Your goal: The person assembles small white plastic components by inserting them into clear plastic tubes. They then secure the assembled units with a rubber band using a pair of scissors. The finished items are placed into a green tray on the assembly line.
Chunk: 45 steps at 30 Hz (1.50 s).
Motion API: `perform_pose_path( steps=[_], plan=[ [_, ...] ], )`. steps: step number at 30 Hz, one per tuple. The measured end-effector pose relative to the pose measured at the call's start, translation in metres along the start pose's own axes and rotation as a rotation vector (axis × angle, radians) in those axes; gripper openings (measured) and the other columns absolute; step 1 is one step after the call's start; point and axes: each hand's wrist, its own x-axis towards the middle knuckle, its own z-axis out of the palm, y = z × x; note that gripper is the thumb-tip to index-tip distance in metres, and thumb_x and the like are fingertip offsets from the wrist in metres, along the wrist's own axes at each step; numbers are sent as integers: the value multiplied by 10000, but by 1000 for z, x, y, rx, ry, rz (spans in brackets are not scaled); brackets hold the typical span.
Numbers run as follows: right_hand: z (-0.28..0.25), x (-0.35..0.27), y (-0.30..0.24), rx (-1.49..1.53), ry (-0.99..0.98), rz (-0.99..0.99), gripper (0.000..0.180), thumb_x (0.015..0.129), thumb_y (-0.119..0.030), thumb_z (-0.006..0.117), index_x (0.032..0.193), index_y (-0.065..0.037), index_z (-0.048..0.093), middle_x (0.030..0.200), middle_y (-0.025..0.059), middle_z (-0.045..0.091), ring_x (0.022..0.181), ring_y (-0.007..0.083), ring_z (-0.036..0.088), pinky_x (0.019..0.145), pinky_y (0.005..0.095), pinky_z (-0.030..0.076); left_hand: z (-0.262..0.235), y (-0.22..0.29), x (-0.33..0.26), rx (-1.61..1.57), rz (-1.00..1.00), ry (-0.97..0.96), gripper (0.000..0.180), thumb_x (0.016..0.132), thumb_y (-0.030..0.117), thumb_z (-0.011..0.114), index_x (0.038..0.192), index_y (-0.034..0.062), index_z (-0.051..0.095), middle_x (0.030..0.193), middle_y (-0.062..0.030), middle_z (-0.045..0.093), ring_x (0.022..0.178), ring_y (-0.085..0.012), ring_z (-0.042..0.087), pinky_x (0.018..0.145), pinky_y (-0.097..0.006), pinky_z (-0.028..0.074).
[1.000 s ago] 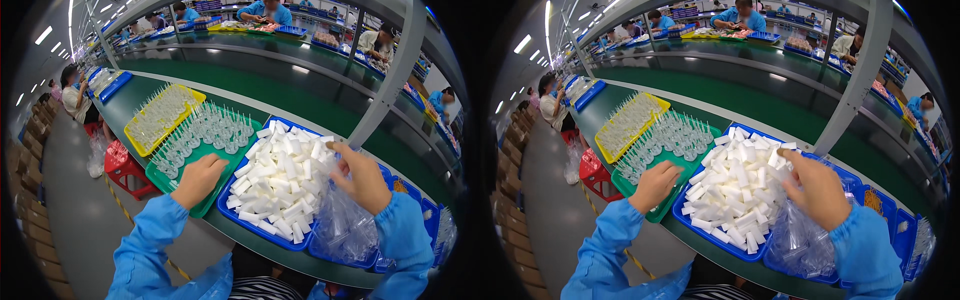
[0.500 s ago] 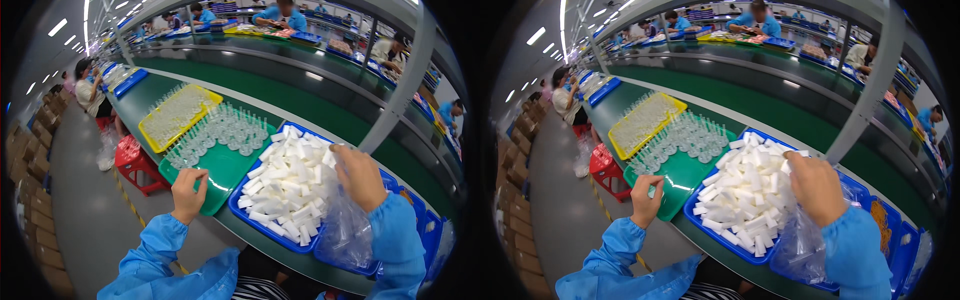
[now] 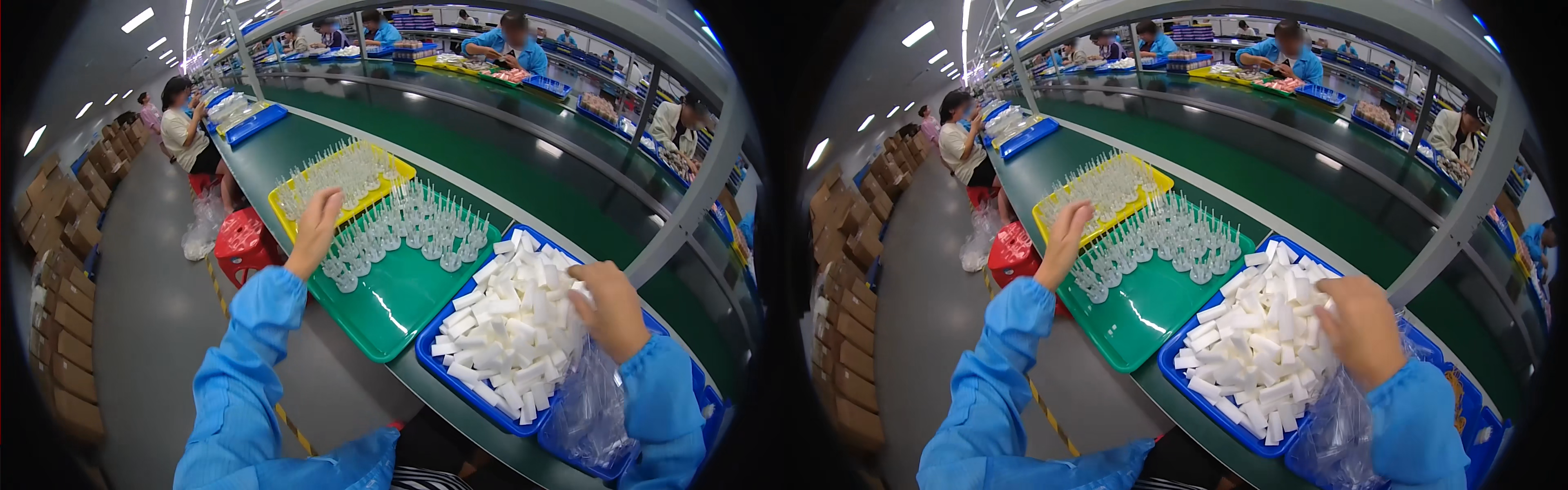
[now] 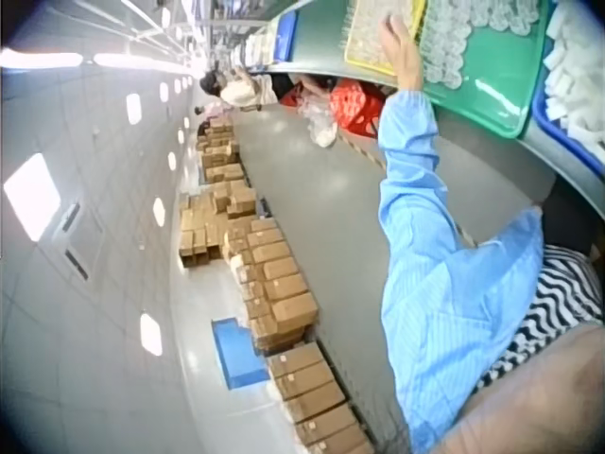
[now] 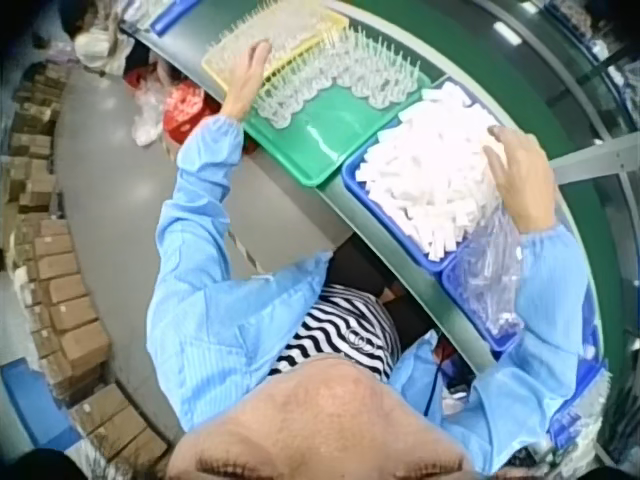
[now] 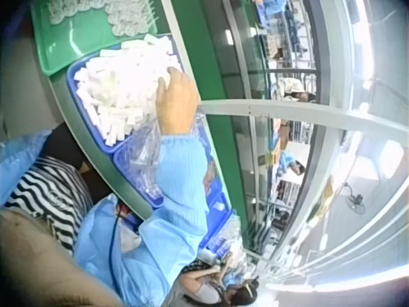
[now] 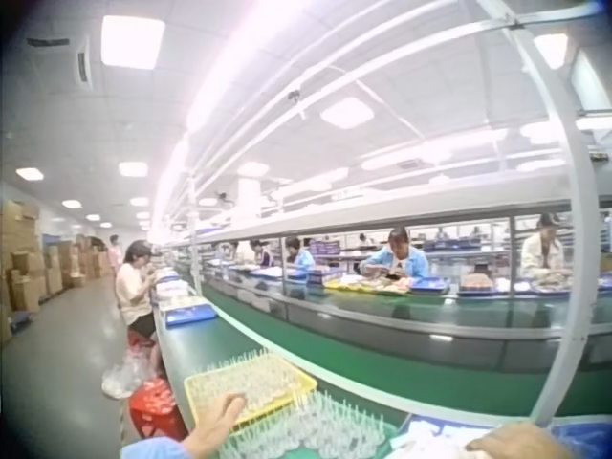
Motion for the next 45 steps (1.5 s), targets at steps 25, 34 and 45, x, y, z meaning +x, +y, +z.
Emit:
perform_pose_path(
  steps=[25,34,45],
  plan=[
    [168,11,-174,-122,-190,-608,90,813,-167,606,820,-87,647,803,19,598,821,184,584,704,308,429,129,-23,172,798,-100,-652,521,939,463,526,979,-11,738,989,-202,725,965,-367,689,893,-441,520],
    [167,10,-170,-143,-203,-619,89,807,-168,611,814,-96,662,820,30,595,827,191,586,704,309,433,132,-3,164,724,-40,-950,620,968,535,455,1189,-1,676,1257,-234,627,1212,-397,562,1053,-437,412],
    [168,11,-168,-141,-187,-620,90,814,-163,611,831,-99,673,841,32,608,859,207,613,702,344,458,110,24,136,707,-178,-1029,589,981,558,404,1283,119,656,1376,-138,561,1189,-349,578,961,-502,497]
  ],
)
